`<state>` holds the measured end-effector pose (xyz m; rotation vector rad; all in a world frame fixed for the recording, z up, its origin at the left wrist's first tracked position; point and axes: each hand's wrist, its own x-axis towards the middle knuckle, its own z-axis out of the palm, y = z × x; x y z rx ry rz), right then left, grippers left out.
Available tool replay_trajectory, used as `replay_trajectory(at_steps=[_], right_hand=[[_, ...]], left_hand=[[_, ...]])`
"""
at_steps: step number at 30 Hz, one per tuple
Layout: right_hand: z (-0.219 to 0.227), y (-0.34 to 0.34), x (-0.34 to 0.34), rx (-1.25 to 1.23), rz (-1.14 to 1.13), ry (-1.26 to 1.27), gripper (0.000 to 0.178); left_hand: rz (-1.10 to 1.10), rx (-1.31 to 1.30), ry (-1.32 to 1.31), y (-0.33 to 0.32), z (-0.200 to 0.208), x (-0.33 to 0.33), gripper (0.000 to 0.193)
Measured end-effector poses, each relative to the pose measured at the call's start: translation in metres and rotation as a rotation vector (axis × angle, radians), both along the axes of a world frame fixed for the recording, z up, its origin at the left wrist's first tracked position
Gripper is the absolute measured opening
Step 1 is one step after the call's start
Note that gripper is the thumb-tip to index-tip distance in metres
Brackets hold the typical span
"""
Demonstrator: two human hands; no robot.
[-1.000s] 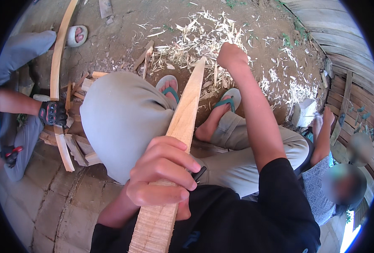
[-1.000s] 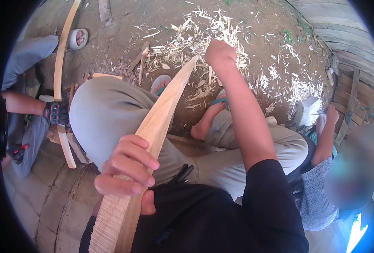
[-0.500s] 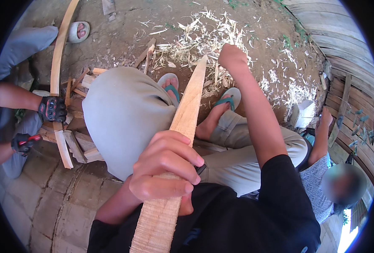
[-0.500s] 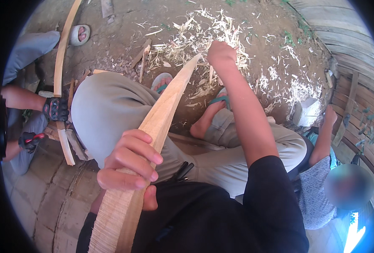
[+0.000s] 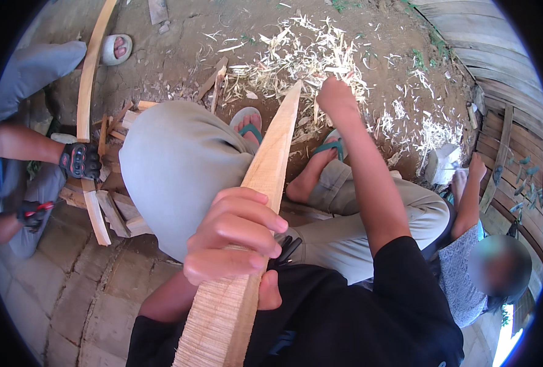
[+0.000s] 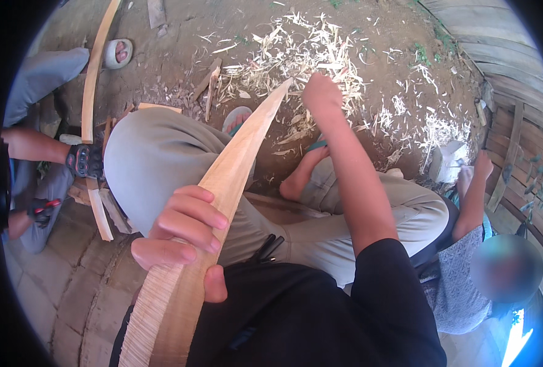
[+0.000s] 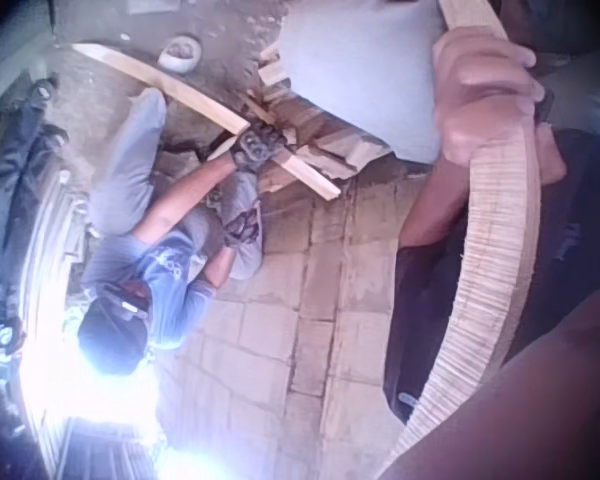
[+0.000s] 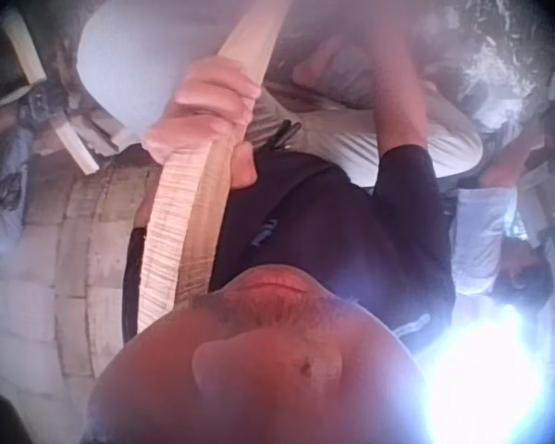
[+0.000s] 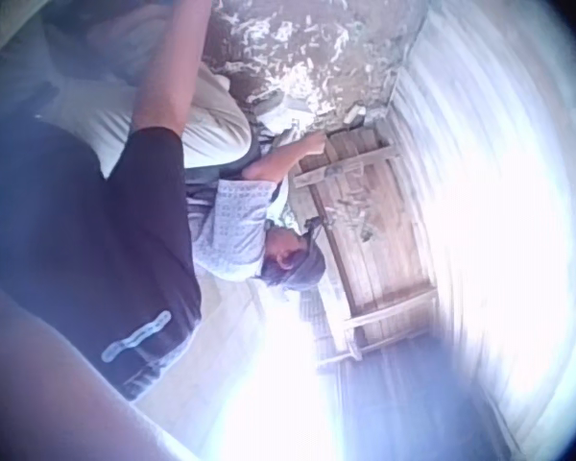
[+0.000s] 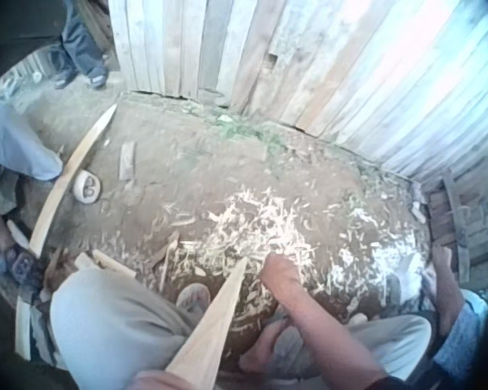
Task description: The person sits on the ground and uses a knife to shave thin strips from a long, curved piece of wood. They hold the wood with their left hand and scrape the surface with the knife in their right hand, creating a pile of wood shavings. Another person is visible in the background working with a power tool.
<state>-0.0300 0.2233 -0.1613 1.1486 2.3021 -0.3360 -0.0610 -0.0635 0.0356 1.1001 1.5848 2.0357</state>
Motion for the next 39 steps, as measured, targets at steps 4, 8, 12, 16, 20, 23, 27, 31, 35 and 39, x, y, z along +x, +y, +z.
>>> replay_trajectory(at_steps=[4, 8, 12, 16, 20, 23, 27, 31, 35, 39], right_hand=[[-0.008, 0.001, 0.016, -0.037, -0.067, 0.002, 0.026], [0.01, -0.011, 0.016, -0.043, -0.129, 0.071, 0.025], [-0.034, -0.012, 0.028, -0.018, -0.146, 0.127, 0.025], [-0.024, -0.018, 0.037, -0.079, -0.239, 0.256, 0.027], [-0.076, -0.044, 0.062, -0.214, -0.421, 0.556, 0.029], [-0.061, -0.059, 0.071, -0.324, -0.365, 0.54, 0.029], [-0.077, -0.066, 0.079, -0.433, -0.696, 0.69, 0.033], [-0.039, -0.059, 0.079, -0.492, -0.726, 0.66, 0.039], [-0.024, -0.049, 0.088, -0.493, -0.771, 0.621, 0.039], [-0.055, -0.05, 0.092, -0.454, -0.712, 0.677, 0.041]], left_hand=[[0.019, -0.008, 0.031, 0.001, 0.002, -0.002, 0.048], [0.006, -0.052, 0.038, -0.001, 0.005, -0.001, 0.052], [0.072, 0.03, 0.074, 0.004, -0.005, 0.001, 0.05], [0.089, 0.044, 0.148, 0.006, -0.012, 0.002, 0.048], [0.26, 0.128, 0.135, 0.021, -0.013, 0.016, 0.045], [0.264, 0.141, 0.239, 0.02, -0.023, 0.015, 0.039], [0.249, 0.14, 0.34, 0.016, -0.036, 0.011, 0.042], [0.234, 0.182, 0.437, 0.026, -0.024, 0.015, 0.043], [0.139, 0.332, 0.594, 0.052, -0.01, 0.02, 0.043], [0.12, 0.29, 0.848, 0.017, -0.05, -0.008, 0.057]])
